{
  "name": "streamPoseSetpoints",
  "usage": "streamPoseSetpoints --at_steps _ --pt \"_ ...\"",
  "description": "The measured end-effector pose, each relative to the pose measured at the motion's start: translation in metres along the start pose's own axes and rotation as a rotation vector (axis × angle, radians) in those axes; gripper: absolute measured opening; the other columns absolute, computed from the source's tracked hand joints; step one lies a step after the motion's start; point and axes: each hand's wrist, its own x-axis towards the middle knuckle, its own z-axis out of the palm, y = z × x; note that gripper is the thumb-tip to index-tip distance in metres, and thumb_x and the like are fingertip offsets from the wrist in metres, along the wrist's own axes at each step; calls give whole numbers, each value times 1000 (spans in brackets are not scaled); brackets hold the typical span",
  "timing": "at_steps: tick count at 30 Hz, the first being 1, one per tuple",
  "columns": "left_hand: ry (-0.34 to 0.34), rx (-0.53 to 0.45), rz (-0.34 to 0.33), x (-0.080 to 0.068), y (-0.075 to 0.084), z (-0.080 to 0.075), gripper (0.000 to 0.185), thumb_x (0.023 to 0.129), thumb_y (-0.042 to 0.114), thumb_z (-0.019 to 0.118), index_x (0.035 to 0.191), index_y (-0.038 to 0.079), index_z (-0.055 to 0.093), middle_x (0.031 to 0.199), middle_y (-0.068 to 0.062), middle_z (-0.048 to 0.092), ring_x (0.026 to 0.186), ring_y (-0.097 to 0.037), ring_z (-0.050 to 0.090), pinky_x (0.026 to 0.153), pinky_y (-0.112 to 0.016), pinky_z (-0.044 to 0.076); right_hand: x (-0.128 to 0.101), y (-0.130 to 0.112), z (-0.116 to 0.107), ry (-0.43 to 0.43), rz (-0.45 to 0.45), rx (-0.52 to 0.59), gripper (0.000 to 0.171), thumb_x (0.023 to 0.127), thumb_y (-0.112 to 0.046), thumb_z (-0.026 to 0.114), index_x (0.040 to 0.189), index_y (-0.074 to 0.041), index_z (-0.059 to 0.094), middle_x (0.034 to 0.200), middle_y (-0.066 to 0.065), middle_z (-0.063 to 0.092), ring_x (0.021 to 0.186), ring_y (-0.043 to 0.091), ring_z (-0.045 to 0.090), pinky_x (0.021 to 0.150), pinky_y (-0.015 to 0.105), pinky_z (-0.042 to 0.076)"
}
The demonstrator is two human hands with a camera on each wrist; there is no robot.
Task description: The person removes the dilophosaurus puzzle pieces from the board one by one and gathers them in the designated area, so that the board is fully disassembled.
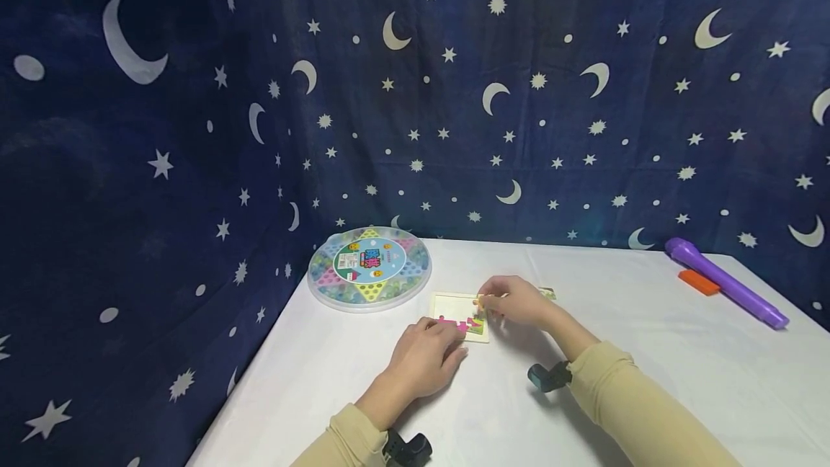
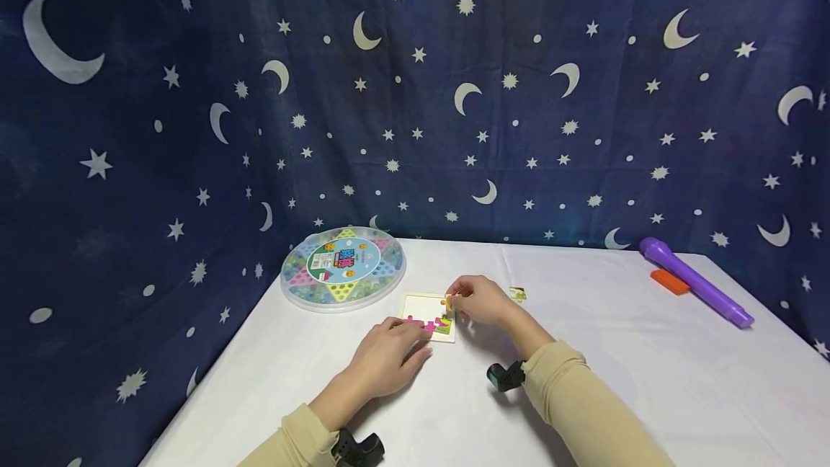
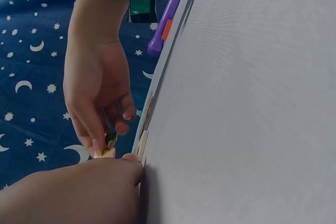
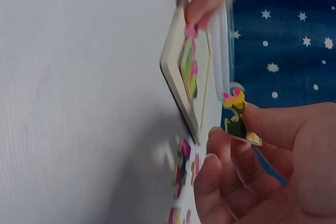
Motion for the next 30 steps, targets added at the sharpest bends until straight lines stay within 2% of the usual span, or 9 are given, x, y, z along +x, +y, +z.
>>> streamPoseSetpoints --at_steps 3,6,10,16,23,30 --pt "-6 15 6 0 1 -1 35 92 43 51 119 23 60 117 7 60 113 -20 49 89 -40 40 -3 4 -7 14 49 18 12 89 -23 61 98 -16 65 82 6 64 68 23 58 53 33 45" --pt "-9 35 7 1 3 -1 40 92 43 50 127 26 55 118 7 59 111 -20 49 87 -41 41 -5 9 -15 35 88 26 14 90 -24 61 101 -16 65 87 7 62 65 25 58 53 35 46" --pt "-43 81 6 2 6 1 42 95 45 43 135 32 48 123 3 55 113 -21 45 87 -43 39 -9 19 -24 52 85 14 17 90 -23 60 103 -14 64 93 7 60 69 23 58 59 35 48" --pt "-73 106 -14 0 9 3 40 96 47 37 134 37 49 126 0 51 115 -22 41 90 -43 35 -14 37 -33 84 106 16 17 90 -22 59 103 -11 64 98 6 61 78 20 57 65 34 46" --pt "-70 70 -23 -2 8 4 38 95 46 40 131 39 51 127 0 51 116 -22 41 90 -44 35 -20 51 -37 90 148 68 21 89 -21 60 106 -7 62 92 8 61 72 23 55 59 34 46" --pt "-64 59 -20 -2 8 6 36 95 46 42 129 39 53 127 1 51 115 -21 41 90 -44 35 -24 60 -39 98 182 43 26 89 -27 60 108 -8 62 86 8 60 73 22 54 60 33 46"
